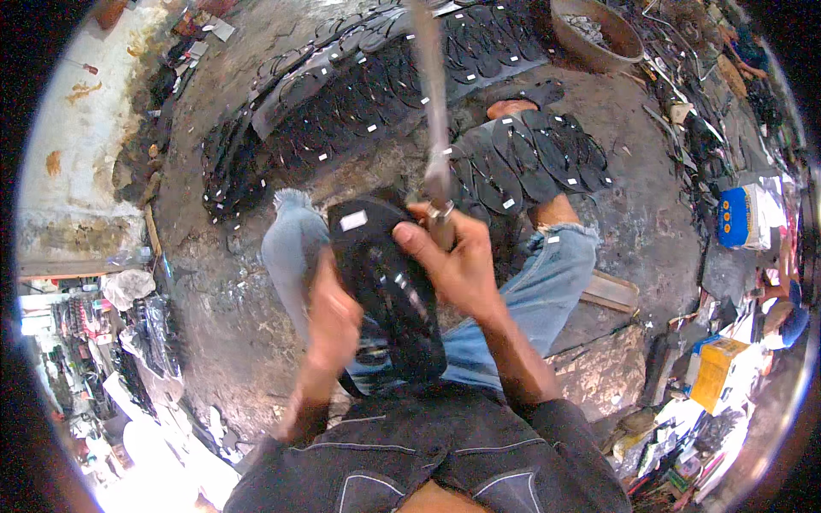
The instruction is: The person sits on the floor and uses a knife to trim excess material from the edges of black flip-flops. They handle the slippers one at a time, scraping the blade along the edges, and place the finished items into a growing pile on the floor.
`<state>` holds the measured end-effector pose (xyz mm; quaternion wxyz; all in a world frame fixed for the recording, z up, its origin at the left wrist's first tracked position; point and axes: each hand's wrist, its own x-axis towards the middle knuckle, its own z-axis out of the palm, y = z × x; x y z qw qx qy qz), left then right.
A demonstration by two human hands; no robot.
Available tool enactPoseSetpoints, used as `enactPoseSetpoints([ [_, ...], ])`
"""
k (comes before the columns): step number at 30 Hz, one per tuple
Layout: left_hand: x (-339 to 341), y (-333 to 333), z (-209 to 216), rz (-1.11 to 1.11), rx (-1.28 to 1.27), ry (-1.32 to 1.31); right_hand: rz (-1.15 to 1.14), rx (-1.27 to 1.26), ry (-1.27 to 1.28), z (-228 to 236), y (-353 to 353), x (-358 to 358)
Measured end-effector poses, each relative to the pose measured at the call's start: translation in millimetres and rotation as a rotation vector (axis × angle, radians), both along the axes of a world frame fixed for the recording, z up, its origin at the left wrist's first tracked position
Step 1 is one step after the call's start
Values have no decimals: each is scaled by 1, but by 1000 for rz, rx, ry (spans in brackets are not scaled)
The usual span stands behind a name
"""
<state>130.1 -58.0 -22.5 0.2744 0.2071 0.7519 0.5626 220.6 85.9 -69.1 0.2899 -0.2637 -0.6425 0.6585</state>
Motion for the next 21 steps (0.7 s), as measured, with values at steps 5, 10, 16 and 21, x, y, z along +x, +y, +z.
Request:
enactPoseSetpoints([
  [5, -39, 0, 7, 16, 193, -514, 65, -110, -94, 16, -28, 74],
  [10, -32, -26, 0, 50, 197, -707, 303, 106, -583, -8, -76, 179],
  [16, -30, -28, -4, -49, 85, -644, 359, 76, -769, -19, -82, 200],
  [21, -42, -25, -3, -228, -75, -561, 407, 304, -622, -21, -21, 112],
])
